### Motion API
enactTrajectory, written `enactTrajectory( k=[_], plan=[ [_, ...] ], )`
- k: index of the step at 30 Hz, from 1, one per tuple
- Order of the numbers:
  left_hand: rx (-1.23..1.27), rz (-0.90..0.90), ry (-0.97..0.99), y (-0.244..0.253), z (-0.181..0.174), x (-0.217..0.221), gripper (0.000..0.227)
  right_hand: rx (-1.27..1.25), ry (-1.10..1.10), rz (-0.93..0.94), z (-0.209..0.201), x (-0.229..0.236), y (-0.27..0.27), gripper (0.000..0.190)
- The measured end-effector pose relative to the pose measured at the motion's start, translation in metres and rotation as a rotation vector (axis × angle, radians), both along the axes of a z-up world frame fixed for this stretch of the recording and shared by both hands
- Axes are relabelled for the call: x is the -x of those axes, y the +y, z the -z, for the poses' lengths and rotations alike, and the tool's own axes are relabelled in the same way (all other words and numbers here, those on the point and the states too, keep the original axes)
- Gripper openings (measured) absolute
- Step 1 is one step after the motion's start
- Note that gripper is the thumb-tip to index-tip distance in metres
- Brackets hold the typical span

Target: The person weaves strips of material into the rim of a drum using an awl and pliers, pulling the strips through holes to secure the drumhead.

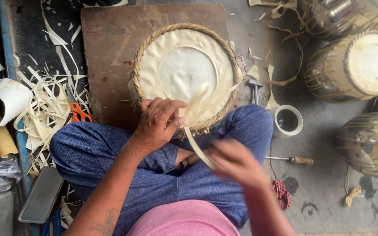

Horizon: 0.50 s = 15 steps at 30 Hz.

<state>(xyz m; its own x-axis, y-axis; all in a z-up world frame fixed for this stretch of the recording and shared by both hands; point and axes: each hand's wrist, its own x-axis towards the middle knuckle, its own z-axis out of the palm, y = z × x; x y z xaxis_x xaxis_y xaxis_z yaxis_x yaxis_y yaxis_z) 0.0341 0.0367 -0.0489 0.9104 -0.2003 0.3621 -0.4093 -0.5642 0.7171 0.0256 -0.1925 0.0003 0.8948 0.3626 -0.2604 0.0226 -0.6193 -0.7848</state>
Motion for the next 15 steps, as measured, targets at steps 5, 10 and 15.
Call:
enactTrajectory(
  k=[5,10,15],
  plan=[
    [0.013,-0.014,-0.019,-0.005,0.006,0.006,0.031,0.218,-0.052,0.053,-0.052,0.018,-0.080,0.028],
    [-0.077,0.061,0.024,0.002,-0.006,0.002,0.036,0.247,-0.311,0.189,-0.054,0.016,-0.083,0.034],
    [-0.232,0.070,-0.106,0.000,-0.002,0.002,0.050,-0.292,0.258,-0.084,0.022,0.016,-0.018,0.034]
  ],
)
